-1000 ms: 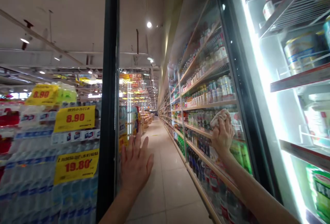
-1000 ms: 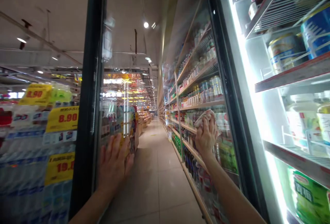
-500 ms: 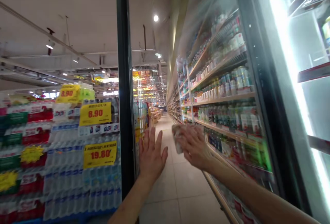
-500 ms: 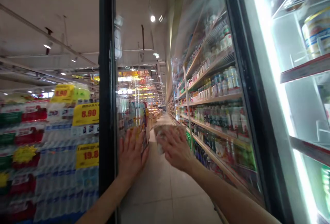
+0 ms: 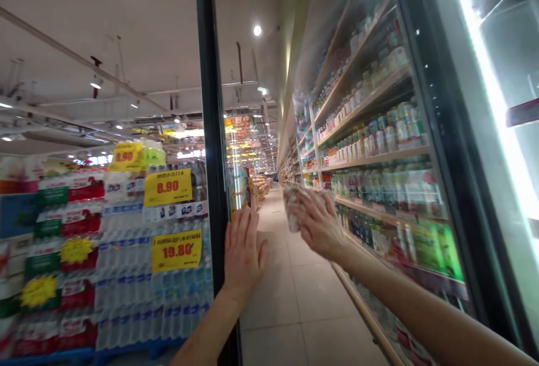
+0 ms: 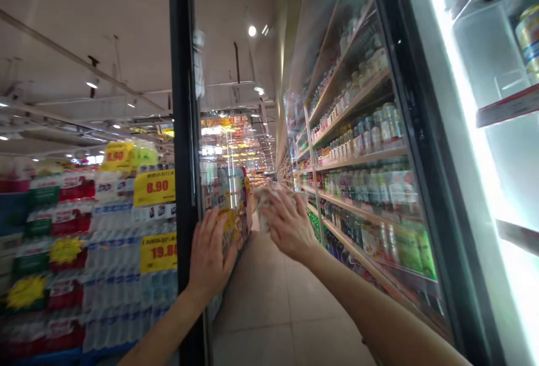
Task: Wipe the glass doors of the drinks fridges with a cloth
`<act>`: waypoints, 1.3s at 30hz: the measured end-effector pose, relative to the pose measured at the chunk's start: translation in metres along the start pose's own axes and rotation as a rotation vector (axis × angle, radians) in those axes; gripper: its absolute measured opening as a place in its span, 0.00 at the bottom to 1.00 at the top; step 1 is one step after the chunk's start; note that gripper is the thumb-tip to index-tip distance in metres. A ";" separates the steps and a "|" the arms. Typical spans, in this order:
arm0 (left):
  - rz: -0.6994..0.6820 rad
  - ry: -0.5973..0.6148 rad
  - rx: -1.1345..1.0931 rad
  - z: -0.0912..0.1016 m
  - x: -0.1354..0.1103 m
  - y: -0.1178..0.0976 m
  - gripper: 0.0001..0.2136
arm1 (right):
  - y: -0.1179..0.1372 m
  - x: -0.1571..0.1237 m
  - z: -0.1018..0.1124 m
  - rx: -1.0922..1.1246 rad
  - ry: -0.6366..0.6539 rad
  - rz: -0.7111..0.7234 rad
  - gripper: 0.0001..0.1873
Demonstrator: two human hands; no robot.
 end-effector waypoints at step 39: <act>-0.013 -0.001 0.090 -0.025 0.059 0.008 0.24 | -0.098 0.013 0.032 -0.172 -0.148 -0.257 0.23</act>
Point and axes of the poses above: each hand's wrist, its own x-axis towards the middle knuckle, its own z-axis out of the back of the hand, y = z × x, the point moved 8 cm from there along x, towards the middle knuckle, and after that the axes turned 3 degrees about -y, right-handed, at the moved point
